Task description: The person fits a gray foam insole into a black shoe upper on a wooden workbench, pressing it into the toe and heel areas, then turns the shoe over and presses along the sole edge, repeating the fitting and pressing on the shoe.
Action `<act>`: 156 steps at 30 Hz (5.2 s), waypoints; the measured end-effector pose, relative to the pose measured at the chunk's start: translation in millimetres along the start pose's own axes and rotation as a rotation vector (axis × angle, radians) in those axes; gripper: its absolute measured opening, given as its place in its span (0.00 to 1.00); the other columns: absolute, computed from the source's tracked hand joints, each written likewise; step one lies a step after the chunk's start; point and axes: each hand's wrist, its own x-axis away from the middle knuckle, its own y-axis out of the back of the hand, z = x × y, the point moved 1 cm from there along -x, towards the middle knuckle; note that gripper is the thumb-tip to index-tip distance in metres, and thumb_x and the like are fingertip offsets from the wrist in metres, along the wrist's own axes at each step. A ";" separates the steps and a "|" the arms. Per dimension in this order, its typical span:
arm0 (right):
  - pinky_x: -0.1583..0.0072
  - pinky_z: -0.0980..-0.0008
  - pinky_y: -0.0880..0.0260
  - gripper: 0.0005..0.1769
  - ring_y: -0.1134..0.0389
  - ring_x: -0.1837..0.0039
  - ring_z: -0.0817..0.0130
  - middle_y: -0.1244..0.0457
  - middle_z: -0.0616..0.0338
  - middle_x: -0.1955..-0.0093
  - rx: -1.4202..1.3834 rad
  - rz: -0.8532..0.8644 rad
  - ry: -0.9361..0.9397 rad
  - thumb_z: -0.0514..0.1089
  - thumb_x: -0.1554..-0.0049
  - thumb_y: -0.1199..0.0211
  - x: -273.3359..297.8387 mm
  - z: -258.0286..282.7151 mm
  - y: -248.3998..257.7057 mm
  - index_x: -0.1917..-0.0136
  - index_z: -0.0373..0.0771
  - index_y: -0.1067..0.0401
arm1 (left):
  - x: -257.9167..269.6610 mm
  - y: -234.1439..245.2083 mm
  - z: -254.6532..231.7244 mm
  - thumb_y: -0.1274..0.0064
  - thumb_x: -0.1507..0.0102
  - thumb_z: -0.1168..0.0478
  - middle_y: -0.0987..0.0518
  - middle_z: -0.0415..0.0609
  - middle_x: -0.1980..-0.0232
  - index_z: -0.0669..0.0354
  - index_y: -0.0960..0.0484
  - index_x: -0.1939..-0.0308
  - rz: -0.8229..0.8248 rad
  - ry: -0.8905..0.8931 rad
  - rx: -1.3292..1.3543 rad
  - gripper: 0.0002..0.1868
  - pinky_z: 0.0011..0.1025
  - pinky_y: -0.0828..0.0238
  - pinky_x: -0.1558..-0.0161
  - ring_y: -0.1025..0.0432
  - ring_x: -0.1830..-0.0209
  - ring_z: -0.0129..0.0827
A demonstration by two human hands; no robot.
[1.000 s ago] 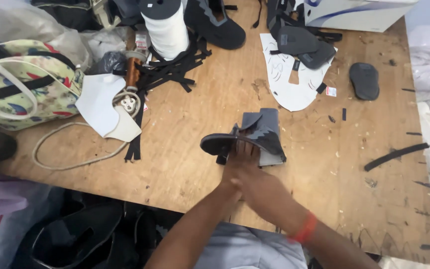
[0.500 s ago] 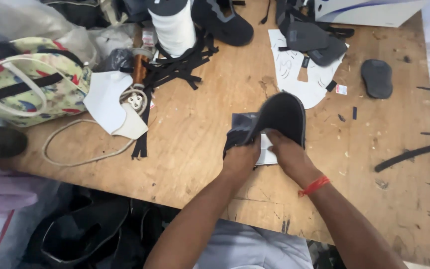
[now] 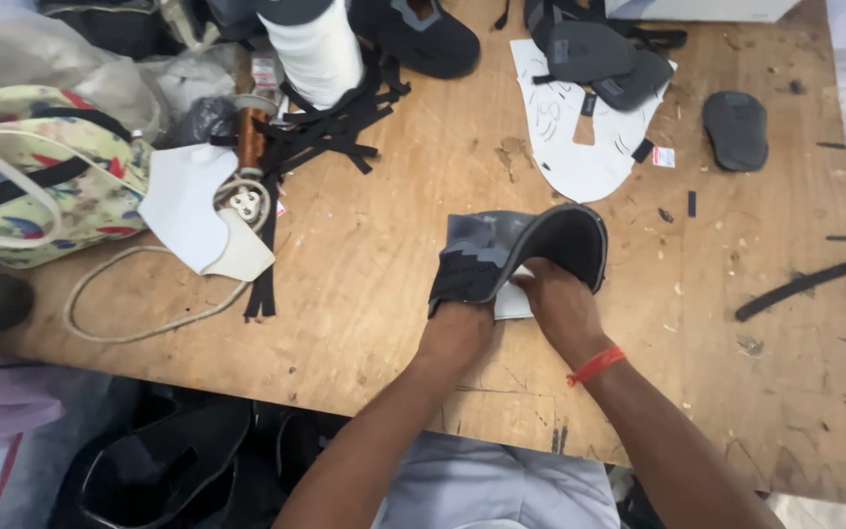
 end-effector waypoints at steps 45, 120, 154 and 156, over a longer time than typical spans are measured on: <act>0.43 0.54 0.29 0.14 0.29 0.44 0.48 0.31 0.40 0.50 -0.077 0.343 -0.059 0.37 0.40 0.52 -2.5 -6.4 -14.7 0.52 0.32 0.25 | -21.6 66.4 -36.9 0.54 0.39 0.58 0.21 0.53 0.37 0.55 0.19 0.40 -0.477 0.113 0.272 0.23 0.52 0.41 0.34 0.32 0.35 0.45; 0.59 0.47 0.27 0.36 0.29 0.64 0.43 0.31 0.43 0.61 0.100 0.192 0.316 0.43 0.49 0.42 35.6 33.2 -2.6 0.26 0.42 0.33 | 17.8 66.4 -6.4 0.51 0.40 0.63 0.28 0.67 0.39 0.74 0.35 0.32 0.219 0.122 0.074 0.32 0.36 0.21 0.61 0.21 0.59 0.47; 0.46 0.56 0.29 0.34 0.31 0.39 0.57 0.35 0.51 0.33 0.405 0.114 0.314 0.48 0.42 0.45 42.8 -14.8 -0.4 0.24 0.36 0.41 | -3.9 39.6 1.1 0.59 0.34 0.60 0.26 0.61 0.34 0.71 0.31 0.29 0.131 -0.464 -0.469 0.29 0.41 0.40 0.31 0.32 0.33 0.50; 0.40 0.55 0.32 0.34 0.34 0.33 0.58 0.36 0.51 0.32 0.437 0.093 0.432 0.51 0.41 0.46 39.1 -13.5 13.7 0.26 0.35 0.41 | 5.9 40.4 -5.7 0.58 0.32 0.61 0.29 0.65 0.31 0.76 0.34 0.28 0.271 -0.447 -0.453 0.30 0.47 0.45 0.27 0.36 0.29 0.56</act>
